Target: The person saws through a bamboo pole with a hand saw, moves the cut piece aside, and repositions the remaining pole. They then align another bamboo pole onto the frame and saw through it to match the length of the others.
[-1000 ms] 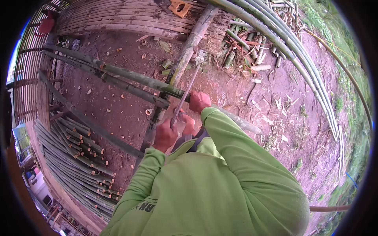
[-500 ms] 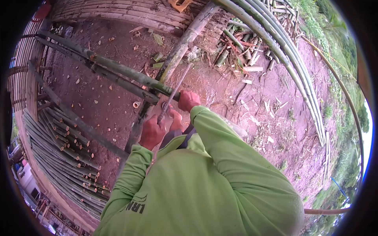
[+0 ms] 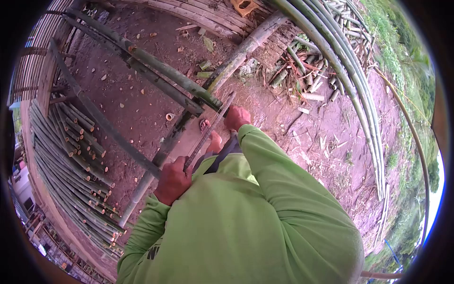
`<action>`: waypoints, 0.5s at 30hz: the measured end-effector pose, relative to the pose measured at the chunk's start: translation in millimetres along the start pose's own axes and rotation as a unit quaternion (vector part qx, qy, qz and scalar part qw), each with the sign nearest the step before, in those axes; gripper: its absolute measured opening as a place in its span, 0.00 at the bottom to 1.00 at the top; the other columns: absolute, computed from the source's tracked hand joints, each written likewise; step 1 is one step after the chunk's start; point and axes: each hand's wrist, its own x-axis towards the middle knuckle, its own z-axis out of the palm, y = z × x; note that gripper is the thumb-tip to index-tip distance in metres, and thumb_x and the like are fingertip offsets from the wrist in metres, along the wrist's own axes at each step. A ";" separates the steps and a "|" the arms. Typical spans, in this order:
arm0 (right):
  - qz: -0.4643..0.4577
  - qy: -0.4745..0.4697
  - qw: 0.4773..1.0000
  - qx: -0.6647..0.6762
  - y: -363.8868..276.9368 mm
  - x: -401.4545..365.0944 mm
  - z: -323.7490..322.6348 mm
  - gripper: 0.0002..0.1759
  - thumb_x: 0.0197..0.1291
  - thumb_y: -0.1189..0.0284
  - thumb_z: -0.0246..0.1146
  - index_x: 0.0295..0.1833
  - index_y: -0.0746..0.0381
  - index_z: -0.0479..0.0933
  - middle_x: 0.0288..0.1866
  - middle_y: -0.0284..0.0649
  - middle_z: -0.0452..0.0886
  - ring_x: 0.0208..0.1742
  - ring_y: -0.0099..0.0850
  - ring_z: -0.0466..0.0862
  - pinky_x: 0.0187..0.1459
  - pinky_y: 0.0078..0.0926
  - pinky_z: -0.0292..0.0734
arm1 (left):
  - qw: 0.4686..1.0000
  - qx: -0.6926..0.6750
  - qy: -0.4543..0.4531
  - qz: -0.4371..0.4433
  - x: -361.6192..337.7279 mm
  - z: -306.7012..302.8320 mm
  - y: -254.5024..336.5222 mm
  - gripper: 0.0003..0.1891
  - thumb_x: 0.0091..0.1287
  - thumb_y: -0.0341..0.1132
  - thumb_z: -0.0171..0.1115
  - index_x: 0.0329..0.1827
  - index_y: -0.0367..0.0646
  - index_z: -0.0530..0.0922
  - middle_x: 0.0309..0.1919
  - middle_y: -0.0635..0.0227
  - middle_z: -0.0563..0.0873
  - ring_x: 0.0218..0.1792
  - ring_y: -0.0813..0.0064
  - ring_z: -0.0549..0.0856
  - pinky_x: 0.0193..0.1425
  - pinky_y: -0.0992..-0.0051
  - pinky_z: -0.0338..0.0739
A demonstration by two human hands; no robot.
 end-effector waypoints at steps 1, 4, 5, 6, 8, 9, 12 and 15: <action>-0.007 -0.005 1.000 -0.001 -0.8 1.9 -1.0 0.18 0.52 0.69 0.61 0.49 0.60 0.81 0.50 0.51 0.84 0.52 0.45 0.84 0.54 0.41 0.80 | 1.000 -0.001 0.004 -0.006 -7.4 -5.5 0.2 0.08 0.63 0.33 0.60 0.36 0.36 0.74 0.21 0.45 0.81 0.27 0.43 0.83 0.30 0.51 0.76; -0.002 0.007 1.000 0.025 -2.0 -2.1 -0.4 0.18 0.52 0.69 0.61 0.49 0.61 0.81 0.49 0.51 0.84 0.52 0.45 0.84 0.53 0.41 0.80 | 1.000 0.004 0.002 -0.004 -14.9 -9.9 -3.3 0.09 0.62 0.32 0.61 0.38 0.35 0.76 0.23 0.45 0.81 0.28 0.42 0.83 0.31 0.52 0.76; 0.003 0.009 1.000 0.028 0.3 -0.8 2.4 0.18 0.52 0.69 0.61 0.49 0.61 0.81 0.49 0.51 0.84 0.52 0.45 0.85 0.53 0.41 0.80 | 1.000 0.005 0.001 0.015 4.2 1.0 -7.4 0.08 0.62 0.32 0.61 0.37 0.36 0.74 0.23 0.45 0.81 0.28 0.42 0.83 0.32 0.51 0.76; 0.007 0.010 1.000 0.026 0.9 0.6 6.3 0.18 0.51 0.69 0.61 0.49 0.62 0.81 0.48 0.51 0.84 0.52 0.45 0.85 0.53 0.41 0.80 | 0.999 0.003 0.002 0.032 27.7 16.8 -11.9 0.08 0.62 0.33 0.61 0.36 0.37 0.73 0.23 0.45 0.81 0.28 0.41 0.83 0.32 0.49 0.77; 0.004 0.019 1.000 0.021 0.1 -0.6 2.8 0.18 0.51 0.69 0.61 0.49 0.62 0.81 0.47 0.51 0.85 0.51 0.46 0.85 0.52 0.41 0.80 | 0.988 0.049 0.096 0.112 109.3 75.7 -30.1 0.09 0.62 0.33 0.61 0.36 0.36 0.73 0.23 0.44 0.81 0.29 0.40 0.83 0.32 0.49 0.77; 0.010 0.035 0.999 0.024 4.7 1.1 -0.9 0.18 0.51 0.69 0.61 0.49 0.62 0.81 0.47 0.51 0.85 0.51 0.46 0.85 0.52 0.41 0.81 | 0.990 0.022 0.082 0.108 113.8 73.9 -23.5 0.10 0.62 0.34 0.61 0.35 0.35 0.73 0.22 0.44 0.81 0.29 0.40 0.83 0.32 0.49 0.77; -0.010 0.021 0.999 0.041 4.0 2.8 -2.7 0.18 0.50 0.69 0.62 0.48 0.61 0.82 0.47 0.51 0.85 0.50 0.46 0.85 0.51 0.42 0.81 | 0.994 -0.008 0.065 0.086 84.8 35.1 -12.7 0.11 0.64 0.34 0.59 0.30 0.33 0.73 0.20 0.44 0.79 0.28 0.40 0.81 0.30 0.50 0.75; -0.016 -0.006 0.998 0.054 8.9 4.1 -7.7 0.18 0.49 0.69 0.62 0.48 0.61 0.83 0.46 0.52 0.85 0.50 0.47 0.85 0.52 0.42 0.81 | 1.000 -0.004 0.022 0.012 53.6 8.5 -11.2 0.11 0.65 0.34 0.58 0.29 0.34 0.72 0.20 0.44 0.78 0.27 0.40 0.81 0.28 0.51 0.72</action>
